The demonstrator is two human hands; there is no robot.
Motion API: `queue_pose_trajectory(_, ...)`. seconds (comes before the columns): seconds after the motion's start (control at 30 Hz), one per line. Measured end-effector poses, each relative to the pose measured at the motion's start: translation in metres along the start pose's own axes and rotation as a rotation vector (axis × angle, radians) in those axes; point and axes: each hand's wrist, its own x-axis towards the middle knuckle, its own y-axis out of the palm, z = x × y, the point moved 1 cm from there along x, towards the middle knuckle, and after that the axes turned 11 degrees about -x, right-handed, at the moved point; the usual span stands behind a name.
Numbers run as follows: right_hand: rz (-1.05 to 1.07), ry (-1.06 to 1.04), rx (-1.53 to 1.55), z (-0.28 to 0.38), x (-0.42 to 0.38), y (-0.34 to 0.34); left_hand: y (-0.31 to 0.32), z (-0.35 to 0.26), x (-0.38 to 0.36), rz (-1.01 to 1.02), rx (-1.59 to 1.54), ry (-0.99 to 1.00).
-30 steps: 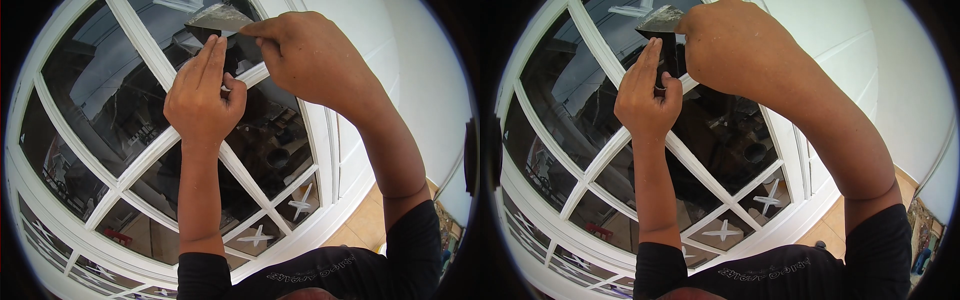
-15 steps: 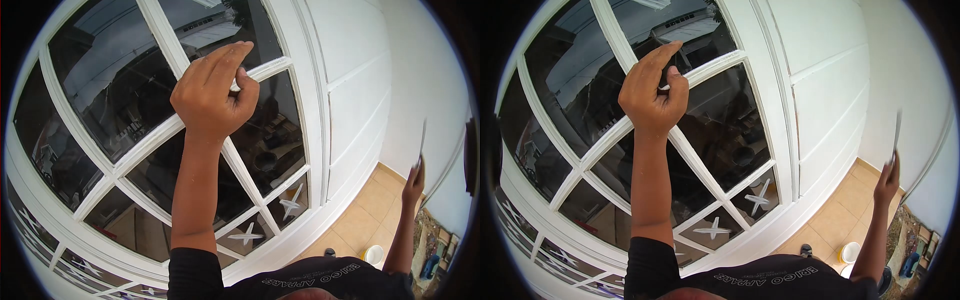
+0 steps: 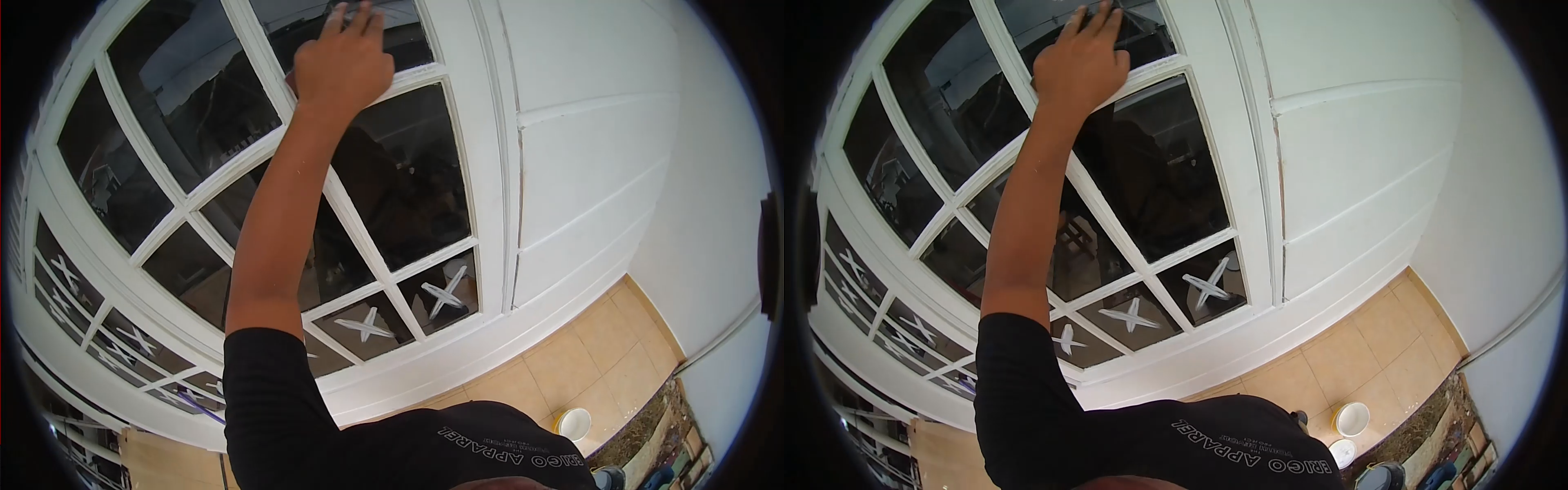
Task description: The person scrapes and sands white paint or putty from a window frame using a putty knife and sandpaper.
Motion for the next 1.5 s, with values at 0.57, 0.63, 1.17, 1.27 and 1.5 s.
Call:
queue_pose_trajectory(0.57, 0.07, -0.151, 0.018, -0.064, 0.106, -0.045, -0.006, -0.016, -0.011, 0.111, 0.124, -0.297)
queue_pose_trajectory(0.63, 0.082, -0.363, -0.149, -0.137, 0.146, 0.08, -0.011, 0.022, -0.019, 0.004, 0.025, -0.455)
queue_pose_trajectory(1.17, 0.348, -0.389, 0.911, 0.147, -0.003, -0.231, 0.012, -0.415, -0.296, 0.919, -2.145, -1.664)
queue_pose_trajectory(1.27, 0.346, -0.554, 1.102, 0.164, -0.033, -0.29, 0.0, -0.437, -0.285, 1.096, -2.328, -1.437)
queue_pose_trajectory(1.5, 0.456, -0.561, 0.562, 0.141, -0.015, -0.283, -0.016, -0.486, -0.245, 1.167, -2.426, -1.253)
